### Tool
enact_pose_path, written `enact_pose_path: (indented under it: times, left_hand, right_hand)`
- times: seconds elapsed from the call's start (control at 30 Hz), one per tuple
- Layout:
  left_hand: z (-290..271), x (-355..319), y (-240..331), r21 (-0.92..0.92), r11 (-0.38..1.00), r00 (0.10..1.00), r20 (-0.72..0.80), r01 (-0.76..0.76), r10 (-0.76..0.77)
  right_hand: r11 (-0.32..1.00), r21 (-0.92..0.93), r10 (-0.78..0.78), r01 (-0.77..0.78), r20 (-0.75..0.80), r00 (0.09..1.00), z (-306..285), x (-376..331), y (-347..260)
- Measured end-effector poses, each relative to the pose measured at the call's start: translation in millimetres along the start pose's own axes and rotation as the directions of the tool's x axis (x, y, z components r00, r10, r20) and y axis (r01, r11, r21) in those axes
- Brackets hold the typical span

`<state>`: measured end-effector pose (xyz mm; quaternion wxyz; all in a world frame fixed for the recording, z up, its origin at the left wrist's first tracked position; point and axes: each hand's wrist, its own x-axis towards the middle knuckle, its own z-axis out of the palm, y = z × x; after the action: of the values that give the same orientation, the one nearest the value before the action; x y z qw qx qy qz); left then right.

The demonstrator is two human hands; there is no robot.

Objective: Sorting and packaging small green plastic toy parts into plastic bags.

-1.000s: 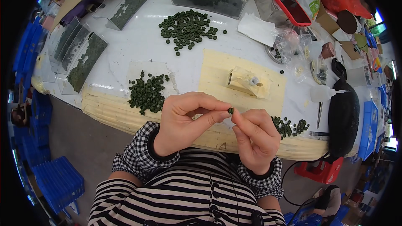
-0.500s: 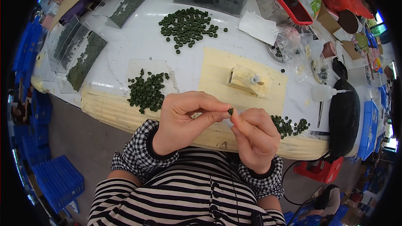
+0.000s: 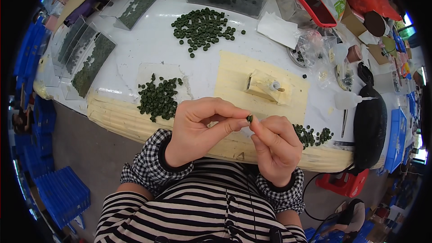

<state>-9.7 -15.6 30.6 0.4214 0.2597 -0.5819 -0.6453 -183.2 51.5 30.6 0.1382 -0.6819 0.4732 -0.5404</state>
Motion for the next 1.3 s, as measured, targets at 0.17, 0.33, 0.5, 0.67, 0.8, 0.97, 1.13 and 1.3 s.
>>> enact_pose_path:
  times: [0.17,0.33,0.5,0.67,0.8,0.97,1.13,1.3]
  left_hand:
    - [-1.3,-0.5,0.4,-0.010,1.000,1.000,0.011,0.010,-0.010]
    - [-2.0,-0.9,0.4,-0.018,1.000,1.000,0.022,0.020,-0.020]
    - [-1.9,-0.7,0.6,-0.021,1.000,1.000,0.024,0.018,-0.018]
    - [-2.1,-0.8,0.7,-0.020,1.000,1.000,0.024,0.018,-0.018]
    - [-1.9,-0.6,0.5,-0.022,1.000,1.000,0.021,0.023,-0.023]
    - [-1.0,-0.2,0.5,-0.028,1.000,1.000,0.016,0.014,-0.014]
    - [-1.4,-0.4,-0.5,0.012,1.000,1.000,0.015,-0.012,0.012]
    - [-2.9,0.2,-2.2,0.034,0.999,0.998,0.044,-0.035,0.034]
  right_hand:
    - [1.000,0.001,0.002,-0.002,0.003,1.000,0.1,-0.2,0.4]
    - [1.000,-0.003,0.007,-0.007,0.007,1.000,-0.3,-0.1,-0.4]
    - [1.000,0.000,0.003,-0.003,0.006,1.000,-0.3,0.1,-0.1]
    - [1.000,0.000,0.007,-0.007,0.007,1.000,-0.4,0.2,-0.2]
    - [1.000,-0.004,0.010,-0.010,0.008,1.000,-0.4,0.0,-0.2]
    - [1.000,-0.003,0.015,-0.015,0.006,1.000,-0.2,0.4,-0.8]
    - [1.000,-0.021,-0.017,0.017,0.017,1.000,-1.1,0.4,1.4]
    - [0.996,-0.072,-0.045,0.049,0.061,0.997,-5.8,0.3,2.5]
